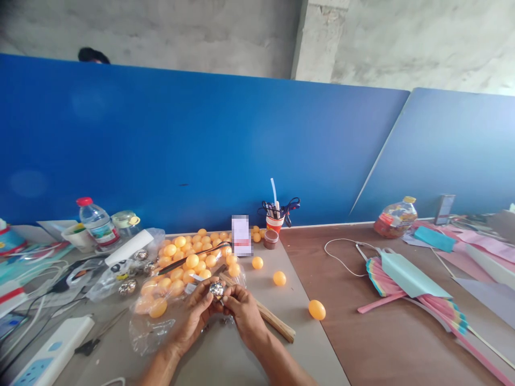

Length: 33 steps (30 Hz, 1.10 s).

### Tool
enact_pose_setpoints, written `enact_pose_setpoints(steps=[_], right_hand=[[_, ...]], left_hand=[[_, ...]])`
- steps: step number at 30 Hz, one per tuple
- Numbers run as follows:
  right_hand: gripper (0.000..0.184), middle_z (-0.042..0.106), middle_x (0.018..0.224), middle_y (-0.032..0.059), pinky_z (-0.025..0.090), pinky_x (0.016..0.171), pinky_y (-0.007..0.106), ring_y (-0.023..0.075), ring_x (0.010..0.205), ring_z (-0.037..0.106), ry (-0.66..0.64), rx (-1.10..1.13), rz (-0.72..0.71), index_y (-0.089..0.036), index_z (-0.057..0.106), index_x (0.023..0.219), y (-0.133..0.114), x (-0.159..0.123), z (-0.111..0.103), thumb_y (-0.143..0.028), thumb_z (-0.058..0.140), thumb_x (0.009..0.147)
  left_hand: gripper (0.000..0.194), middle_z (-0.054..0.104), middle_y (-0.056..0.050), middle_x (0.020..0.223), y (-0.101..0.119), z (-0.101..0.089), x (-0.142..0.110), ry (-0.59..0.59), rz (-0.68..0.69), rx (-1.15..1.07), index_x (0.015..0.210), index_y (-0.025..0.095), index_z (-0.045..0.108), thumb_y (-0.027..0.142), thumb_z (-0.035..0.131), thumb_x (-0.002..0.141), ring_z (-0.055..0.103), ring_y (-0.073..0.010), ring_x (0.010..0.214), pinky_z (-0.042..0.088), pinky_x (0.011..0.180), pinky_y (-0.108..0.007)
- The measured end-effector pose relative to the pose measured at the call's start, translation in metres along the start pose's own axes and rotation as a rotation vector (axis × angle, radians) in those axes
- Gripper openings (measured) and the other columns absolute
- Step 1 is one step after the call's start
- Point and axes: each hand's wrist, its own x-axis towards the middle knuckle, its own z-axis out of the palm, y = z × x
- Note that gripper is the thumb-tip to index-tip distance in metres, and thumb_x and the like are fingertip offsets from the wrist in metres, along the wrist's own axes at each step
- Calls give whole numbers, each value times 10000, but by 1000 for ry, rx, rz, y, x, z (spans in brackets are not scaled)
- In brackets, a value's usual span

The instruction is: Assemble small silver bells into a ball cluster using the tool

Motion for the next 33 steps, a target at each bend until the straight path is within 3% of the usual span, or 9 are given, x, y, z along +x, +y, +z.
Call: enact_pose_setpoints(steps=[9,15,19,23,27,33], right_hand=[[368,512,531,-48,310,532,236,90,515,440,24,58,11,-180,493,623,0,-2,2,-314,833,579],[333,523,567,-45,331,549,233,89,534,448,14,17,-23,-178,502,659,-4,-1,2,-332,795,620],[188,490,558,-58,302,521,233,85,514,399,60,-233,-105,-169,569,708,-9,-3,-2,-273,720,670],[49,519,585,-40,344,563,254,115,555,443,9,-570,-224,-178,598,681,-4,-8,-2,-143,631,679],[119,577,672,-4,392,634,279,150,639,513,-46,-844,-399,-191,625,684,2,-13,-1,-83,573,690],[173,609,731,26,404,619,277,169,676,555,-156,-1078,-547,-203,633,738,1,-13,-5,-67,526,736]], left_hand=[[309,659,-68,1011,-2,6,-2,25,-4,64,1051,212,670,359,710,782,613,-185,759,514,726,-350],[328,668,-48,918,-1,4,2,36,-9,-63,1062,199,659,331,728,770,615,-161,705,516,692,-325],[402,653,-18,813,5,-3,6,142,11,-163,1085,196,642,340,763,729,603,-143,647,503,644,-291],[490,649,-16,895,10,-5,6,184,54,-154,1143,211,604,348,779,707,550,-100,597,468,607,-257],[433,645,-5,920,11,0,4,244,99,-8,1050,213,613,350,792,680,447,-56,514,422,568,-239],[296,642,-4,838,6,-3,6,267,160,147,927,199,611,405,720,746,420,-72,494,402,556,-248]])
